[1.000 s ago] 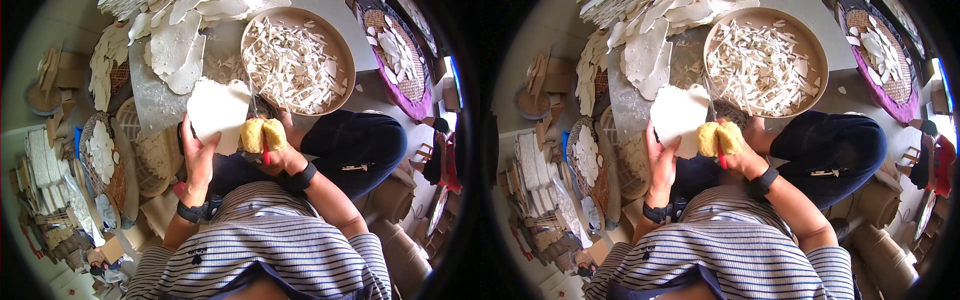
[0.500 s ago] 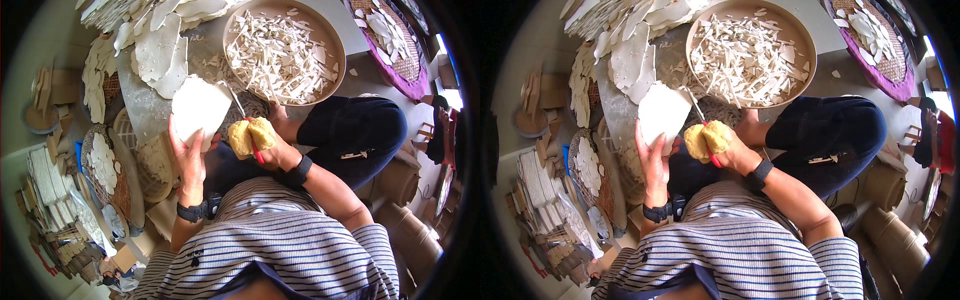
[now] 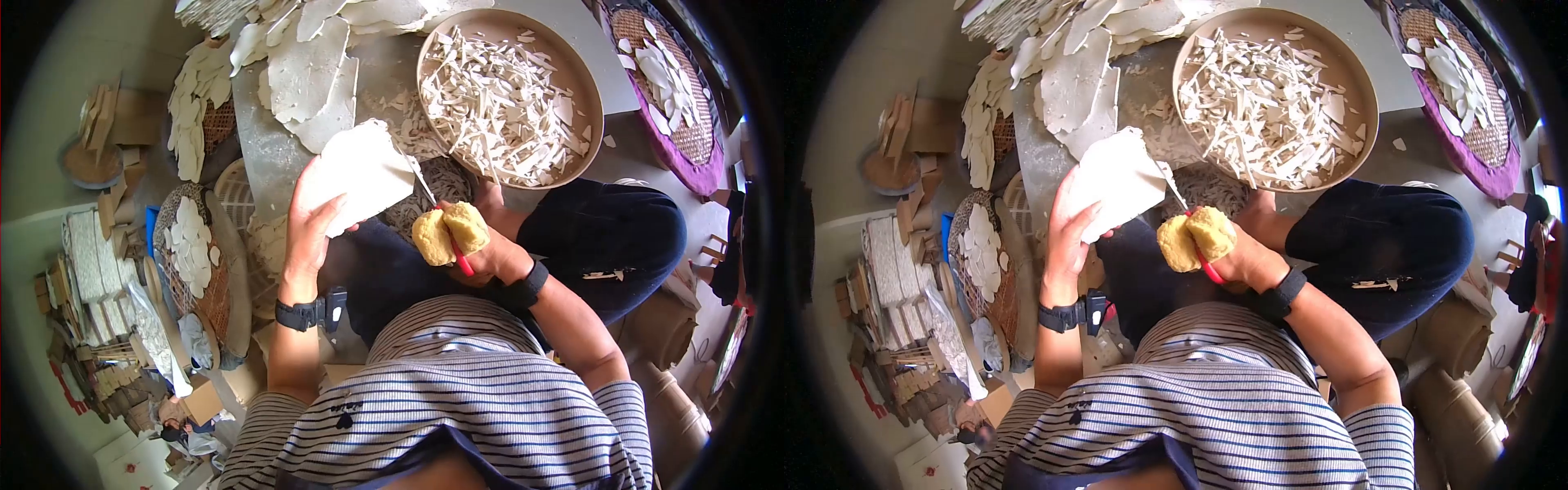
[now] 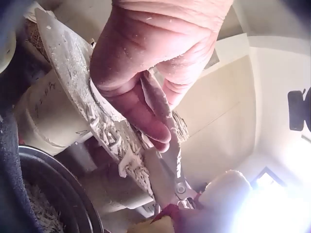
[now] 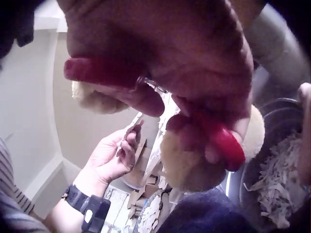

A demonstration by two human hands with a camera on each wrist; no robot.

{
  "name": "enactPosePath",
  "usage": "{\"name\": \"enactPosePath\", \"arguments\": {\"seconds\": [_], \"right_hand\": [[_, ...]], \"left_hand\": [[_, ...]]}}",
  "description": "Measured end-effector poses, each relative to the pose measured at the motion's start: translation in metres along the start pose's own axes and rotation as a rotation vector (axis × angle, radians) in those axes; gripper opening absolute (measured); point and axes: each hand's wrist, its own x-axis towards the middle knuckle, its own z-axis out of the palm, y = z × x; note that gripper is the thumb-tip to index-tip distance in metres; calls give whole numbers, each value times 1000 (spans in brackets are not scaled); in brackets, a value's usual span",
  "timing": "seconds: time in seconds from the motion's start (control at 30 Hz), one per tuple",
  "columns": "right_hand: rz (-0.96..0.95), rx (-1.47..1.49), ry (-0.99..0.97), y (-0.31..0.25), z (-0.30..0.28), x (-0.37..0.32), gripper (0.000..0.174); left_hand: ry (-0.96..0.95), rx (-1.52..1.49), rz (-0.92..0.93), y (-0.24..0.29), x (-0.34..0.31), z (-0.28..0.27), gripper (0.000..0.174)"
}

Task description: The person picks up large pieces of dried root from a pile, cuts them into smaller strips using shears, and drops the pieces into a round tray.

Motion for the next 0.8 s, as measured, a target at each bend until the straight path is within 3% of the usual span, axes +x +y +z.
{"name": "enactPosePath", "arguments": {"seconds": [0.03, 0.13, 0.2, 0.23, 0.3, 0.43, 0.53, 0.63, 0.67, 0.73, 0.8], "right_hand": [[6, 27, -1, 0, 0, 0, 19], [-96, -253, 8, -18, 5, -4, 16], [-239, -662, 55, -40, 10, -10, 14], [-162, -558, 80, -36, 12, -9, 14], [-18, -47, 123, -21, 15, -10, 15], [-2, -87, 61, 6, 7, -9, 14], [82, -5, 78, 4, 6, -11, 16], [-52, -362, 3, -26, 5, -18, 21], [-149, -562, -42, -35, 5, -20, 23], [39, 424, -88, -15, 2, -18, 22], [234, 1415, -113, -3, 3, -17, 21]], "left_hand": [[4, 11, 4, 1, 2, -3, 62], [-5, 9, -24, 4, 4, -8, 60], [-27, 11, -31, 6, 5, -10, 60], [-38, 10, -33, 6, 5, -10, 60], [-39, 13, -50, 5, 6, -10, 61], [-25, 7, -60, 5, 7, -10, 63], [-42, -18, -61, 8, 8, -13, 56], [-84, 14, -70, 5, 13, -35, 37], [-101, 57, 41, 6, 16, -37, 30], [-133, 146, 260, 9, 22, -39, 21], [-28, 393, 515, 9, 30, -36, 19]]}}
